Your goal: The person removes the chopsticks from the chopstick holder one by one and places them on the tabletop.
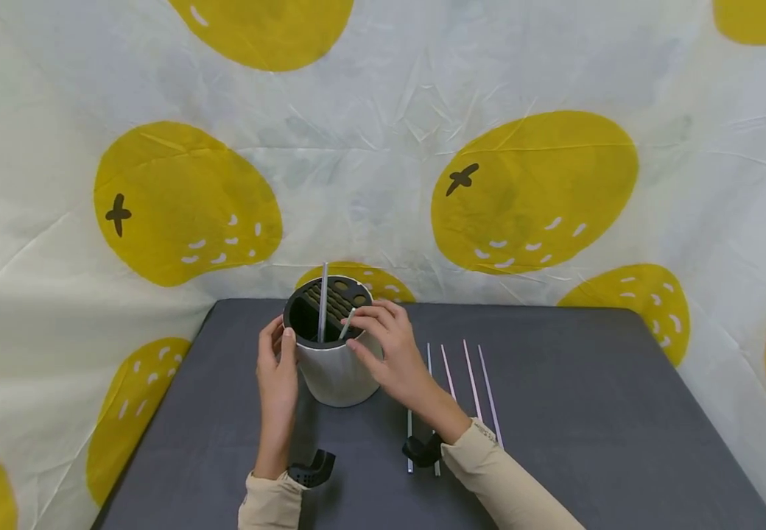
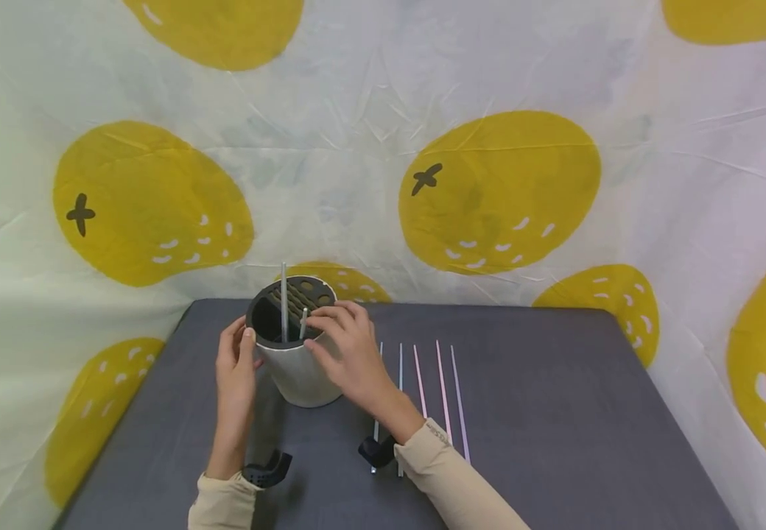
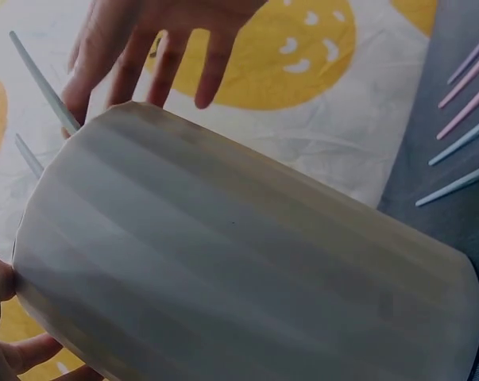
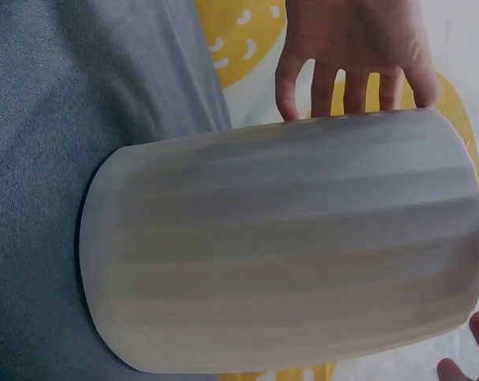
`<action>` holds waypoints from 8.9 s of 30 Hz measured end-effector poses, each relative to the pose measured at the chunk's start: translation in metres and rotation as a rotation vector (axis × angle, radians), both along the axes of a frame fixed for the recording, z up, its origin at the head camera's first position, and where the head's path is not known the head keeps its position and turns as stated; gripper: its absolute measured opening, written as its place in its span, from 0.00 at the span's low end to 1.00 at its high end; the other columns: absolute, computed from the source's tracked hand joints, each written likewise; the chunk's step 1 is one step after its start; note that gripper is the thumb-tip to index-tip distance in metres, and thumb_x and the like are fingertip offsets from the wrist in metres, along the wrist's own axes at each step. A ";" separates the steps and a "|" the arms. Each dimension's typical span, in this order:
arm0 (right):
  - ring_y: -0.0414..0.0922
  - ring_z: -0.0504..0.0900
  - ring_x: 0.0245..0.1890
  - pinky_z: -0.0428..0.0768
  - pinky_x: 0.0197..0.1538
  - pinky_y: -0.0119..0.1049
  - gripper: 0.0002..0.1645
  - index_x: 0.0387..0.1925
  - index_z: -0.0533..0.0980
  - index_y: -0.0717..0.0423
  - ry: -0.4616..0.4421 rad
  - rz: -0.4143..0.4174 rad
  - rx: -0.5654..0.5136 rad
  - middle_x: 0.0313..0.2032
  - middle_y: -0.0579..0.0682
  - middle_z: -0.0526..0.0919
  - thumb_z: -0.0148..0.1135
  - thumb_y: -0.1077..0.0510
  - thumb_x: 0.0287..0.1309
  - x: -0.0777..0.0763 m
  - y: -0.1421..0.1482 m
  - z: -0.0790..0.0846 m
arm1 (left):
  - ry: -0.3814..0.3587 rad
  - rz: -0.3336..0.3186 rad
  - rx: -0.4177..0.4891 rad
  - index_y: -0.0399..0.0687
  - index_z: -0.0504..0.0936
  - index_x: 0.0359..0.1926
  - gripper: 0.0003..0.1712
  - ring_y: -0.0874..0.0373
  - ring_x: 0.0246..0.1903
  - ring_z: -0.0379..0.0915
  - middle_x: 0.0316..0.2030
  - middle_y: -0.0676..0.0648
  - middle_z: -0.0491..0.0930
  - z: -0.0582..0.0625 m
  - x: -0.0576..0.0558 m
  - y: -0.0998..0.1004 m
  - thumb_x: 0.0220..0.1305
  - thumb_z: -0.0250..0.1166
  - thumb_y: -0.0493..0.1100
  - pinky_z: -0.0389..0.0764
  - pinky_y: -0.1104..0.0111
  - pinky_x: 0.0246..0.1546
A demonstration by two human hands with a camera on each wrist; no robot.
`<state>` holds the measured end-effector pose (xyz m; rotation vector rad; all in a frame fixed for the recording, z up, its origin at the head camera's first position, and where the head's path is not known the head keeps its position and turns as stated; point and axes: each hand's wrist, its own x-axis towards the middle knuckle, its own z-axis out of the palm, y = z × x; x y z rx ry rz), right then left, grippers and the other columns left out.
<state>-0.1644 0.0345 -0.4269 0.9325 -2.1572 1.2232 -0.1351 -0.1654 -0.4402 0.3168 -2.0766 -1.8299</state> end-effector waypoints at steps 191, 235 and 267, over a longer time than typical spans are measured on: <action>0.56 0.76 0.60 0.74 0.60 0.56 0.17 0.52 0.85 0.50 -0.219 -0.183 0.218 0.55 0.51 0.85 0.68 0.47 0.69 -0.019 -0.040 0.034 | 0.021 -0.030 0.004 0.53 0.63 0.77 0.32 0.45 0.70 0.66 0.74 0.43 0.66 -0.006 0.007 -0.004 0.82 0.51 0.59 0.70 0.43 0.68; 0.40 0.80 0.29 0.85 0.32 0.35 0.14 0.56 0.79 0.61 -0.837 -0.258 -0.465 0.34 0.52 0.85 0.62 0.59 0.74 0.019 0.093 -0.035 | 0.010 -0.020 0.012 0.56 0.66 0.74 0.31 0.51 0.69 0.66 0.71 0.48 0.70 -0.002 0.026 0.003 0.80 0.53 0.62 0.72 0.50 0.65; 0.39 0.76 0.11 0.76 0.21 0.37 0.08 0.40 0.81 0.65 -0.571 -0.517 0.297 0.20 0.52 0.84 0.71 0.65 0.62 0.024 0.061 -0.099 | 0.035 -0.024 0.007 0.54 0.66 0.75 0.30 0.48 0.69 0.65 0.72 0.46 0.69 -0.005 0.021 0.002 0.81 0.53 0.59 0.71 0.47 0.67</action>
